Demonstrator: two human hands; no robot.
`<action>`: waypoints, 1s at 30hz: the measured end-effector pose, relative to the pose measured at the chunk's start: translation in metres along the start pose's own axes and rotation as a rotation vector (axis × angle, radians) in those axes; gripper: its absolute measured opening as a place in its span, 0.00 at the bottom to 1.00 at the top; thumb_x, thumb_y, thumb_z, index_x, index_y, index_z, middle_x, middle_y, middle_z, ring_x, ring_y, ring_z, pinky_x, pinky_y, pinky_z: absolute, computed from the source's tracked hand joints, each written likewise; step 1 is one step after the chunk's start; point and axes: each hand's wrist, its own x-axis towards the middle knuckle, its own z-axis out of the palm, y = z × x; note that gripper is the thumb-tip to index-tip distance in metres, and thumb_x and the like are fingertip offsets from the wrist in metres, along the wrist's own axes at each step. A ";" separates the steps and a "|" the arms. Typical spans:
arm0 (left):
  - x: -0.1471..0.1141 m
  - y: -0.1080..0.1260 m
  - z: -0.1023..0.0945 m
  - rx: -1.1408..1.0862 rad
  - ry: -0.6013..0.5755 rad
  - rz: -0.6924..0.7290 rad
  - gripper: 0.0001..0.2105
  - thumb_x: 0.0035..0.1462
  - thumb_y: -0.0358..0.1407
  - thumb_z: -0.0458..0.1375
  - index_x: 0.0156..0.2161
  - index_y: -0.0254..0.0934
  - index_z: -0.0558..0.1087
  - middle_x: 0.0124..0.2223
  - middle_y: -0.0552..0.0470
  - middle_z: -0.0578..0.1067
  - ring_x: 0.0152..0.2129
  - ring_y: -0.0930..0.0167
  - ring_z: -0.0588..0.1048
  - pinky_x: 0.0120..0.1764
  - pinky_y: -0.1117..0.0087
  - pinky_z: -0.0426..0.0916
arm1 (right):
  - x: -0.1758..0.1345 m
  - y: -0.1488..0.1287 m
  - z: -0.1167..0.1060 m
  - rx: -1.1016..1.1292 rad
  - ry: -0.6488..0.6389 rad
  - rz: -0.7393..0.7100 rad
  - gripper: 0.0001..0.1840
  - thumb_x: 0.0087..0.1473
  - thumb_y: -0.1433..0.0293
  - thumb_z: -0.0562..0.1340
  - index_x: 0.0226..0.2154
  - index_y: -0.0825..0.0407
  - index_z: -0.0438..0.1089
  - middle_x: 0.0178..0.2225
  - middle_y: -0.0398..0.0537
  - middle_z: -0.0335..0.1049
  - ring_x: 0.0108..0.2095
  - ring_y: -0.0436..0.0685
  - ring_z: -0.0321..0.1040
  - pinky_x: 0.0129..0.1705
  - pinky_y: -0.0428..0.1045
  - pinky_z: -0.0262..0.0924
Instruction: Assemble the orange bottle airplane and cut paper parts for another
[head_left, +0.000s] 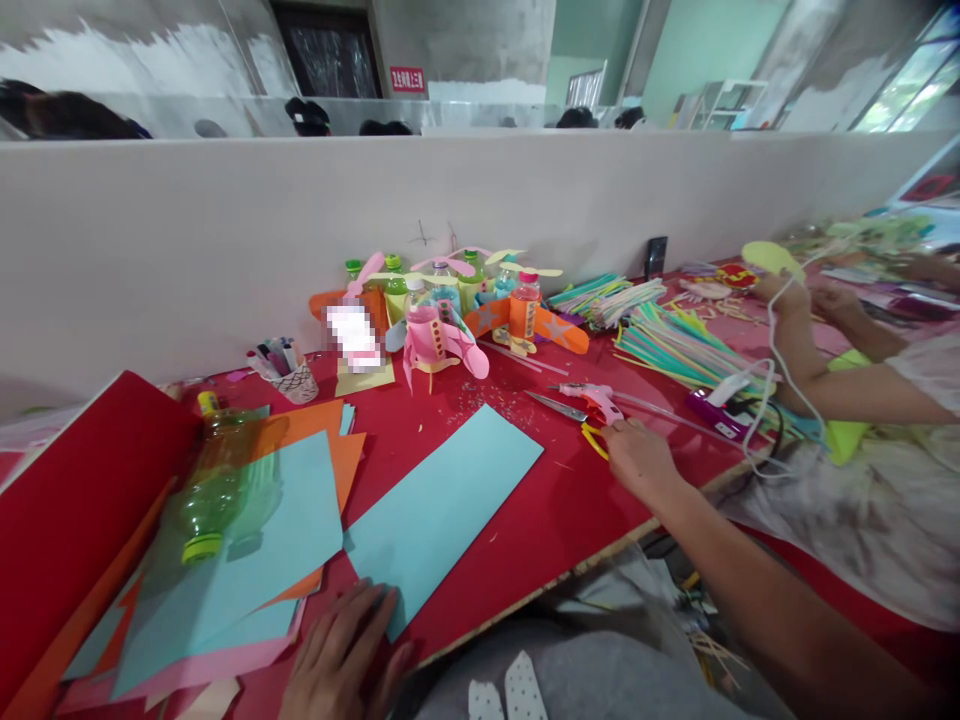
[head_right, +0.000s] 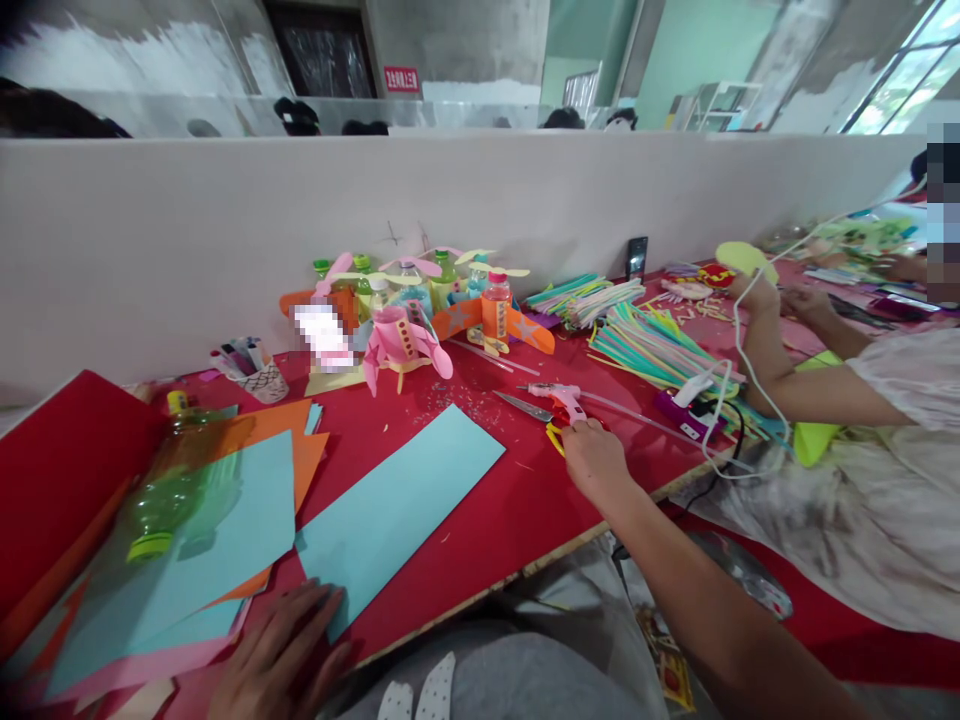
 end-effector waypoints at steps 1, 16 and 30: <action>0.000 0.000 0.000 0.000 0.000 -0.005 0.22 0.54 0.43 0.62 0.52 0.37 0.71 0.49 0.44 0.74 0.47 0.61 0.73 0.48 0.61 0.69 | 0.001 0.000 0.001 0.004 -0.014 0.007 0.16 0.55 0.81 0.51 0.38 0.57 0.72 0.41 0.60 0.73 0.44 0.62 0.67 0.40 0.51 0.59; -0.001 0.001 0.001 0.011 -0.002 -0.007 0.22 0.54 0.43 0.61 0.53 0.37 0.70 0.50 0.43 0.74 0.47 0.60 0.73 0.47 0.59 0.69 | -0.017 -0.016 0.010 0.355 -0.050 -0.014 0.03 0.49 0.70 0.59 0.27 0.51 0.66 0.27 0.47 0.73 0.28 0.54 0.68 0.30 0.47 0.53; 0.002 0.009 -0.003 0.000 -0.014 -0.058 0.21 0.56 0.45 0.59 0.53 0.38 0.70 0.51 0.43 0.73 0.51 0.59 0.71 0.48 0.58 0.71 | -0.041 -0.008 -0.040 1.113 -0.090 0.091 0.11 0.49 0.61 0.60 0.24 0.52 0.67 0.20 0.38 0.61 0.22 0.48 0.56 0.25 0.45 0.51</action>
